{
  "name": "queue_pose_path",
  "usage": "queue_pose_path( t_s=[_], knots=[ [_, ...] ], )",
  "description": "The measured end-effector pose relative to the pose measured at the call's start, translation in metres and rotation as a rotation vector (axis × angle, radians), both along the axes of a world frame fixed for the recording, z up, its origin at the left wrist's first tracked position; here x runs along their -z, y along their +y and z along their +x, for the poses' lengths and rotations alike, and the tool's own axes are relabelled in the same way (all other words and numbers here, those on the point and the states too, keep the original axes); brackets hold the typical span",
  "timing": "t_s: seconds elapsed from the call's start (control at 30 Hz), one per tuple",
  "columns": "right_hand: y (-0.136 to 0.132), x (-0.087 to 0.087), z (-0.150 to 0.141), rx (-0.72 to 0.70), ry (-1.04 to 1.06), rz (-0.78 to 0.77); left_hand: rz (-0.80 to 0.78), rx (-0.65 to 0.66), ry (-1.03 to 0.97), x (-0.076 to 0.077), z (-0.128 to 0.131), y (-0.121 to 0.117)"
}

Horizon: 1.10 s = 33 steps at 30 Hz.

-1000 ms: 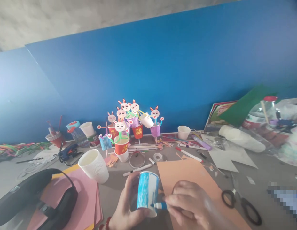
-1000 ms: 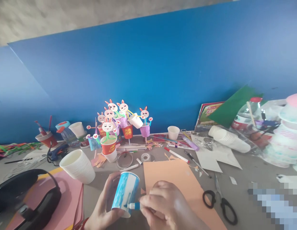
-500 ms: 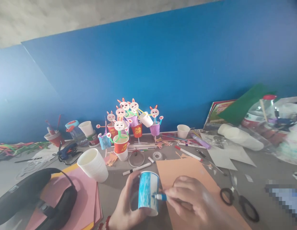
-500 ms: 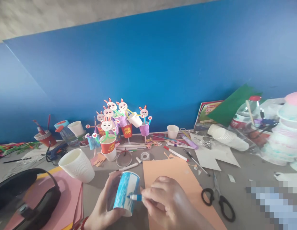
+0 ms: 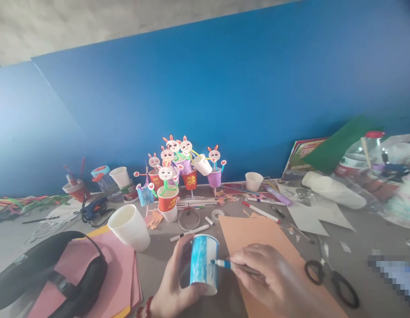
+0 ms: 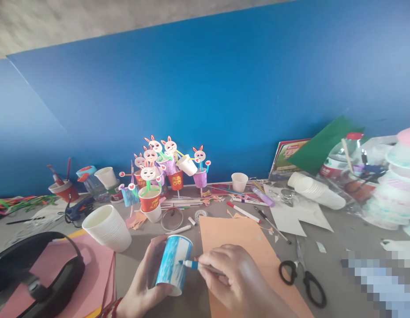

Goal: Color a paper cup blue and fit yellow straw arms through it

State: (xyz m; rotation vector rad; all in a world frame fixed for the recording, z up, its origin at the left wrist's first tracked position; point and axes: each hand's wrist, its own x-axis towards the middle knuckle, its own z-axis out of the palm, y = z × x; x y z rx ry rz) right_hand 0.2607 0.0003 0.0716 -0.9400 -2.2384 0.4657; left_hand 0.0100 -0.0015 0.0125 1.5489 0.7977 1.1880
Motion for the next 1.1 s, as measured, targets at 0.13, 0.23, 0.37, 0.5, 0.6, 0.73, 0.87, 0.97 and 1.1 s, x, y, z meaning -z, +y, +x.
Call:
queue_pose_path(
  t_s=[0.13,0.23,0.37,0.5,0.6,0.73,0.87,0.97,1.1],
  knots=[
    [0.0010,0.0044,0.0017,-0.025,0.103,-0.172,-0.006,0.009,-0.017,-0.0004,0.0000,-0.0014],
    [-0.0001,0.0056,0.0016,-0.063,0.165,-0.322,-0.022,0.000,-0.017,-0.0012,0.0003,-0.0021],
    [-0.0017,0.0058,0.0017,-0.049,0.083,-0.263,-0.022,0.002,-0.027,-0.0022,0.0018,-0.0017],
    [-0.0023,0.0035,0.0010,-0.042,-0.032,-0.109,-0.054,0.075,-0.083,-0.0035,0.0040,-0.0013],
    [-0.0007,0.0004,0.0002,-0.076,-0.040,-0.082,-0.056,0.062,-0.080,-0.0019,0.0036,-0.0013],
    [0.0010,-0.0022,0.0006,-0.085,-0.044,-0.071,-0.027,0.032,-0.030,0.0016,0.0019,-0.0013],
    [0.0007,-0.0024,0.0009,-0.120,-0.069,-0.107,-0.039,0.026,-0.022,0.0010,0.0015,-0.0007],
    [0.0016,-0.0021,0.0009,-0.040,-0.070,-0.047,-0.022,-0.010,0.012,0.0008,0.0010,-0.0005],
    [0.0015,-0.0022,0.0009,-0.089,-0.096,-0.039,-0.008,0.038,-0.015,0.0020,0.0007,-0.0009]
  ],
)
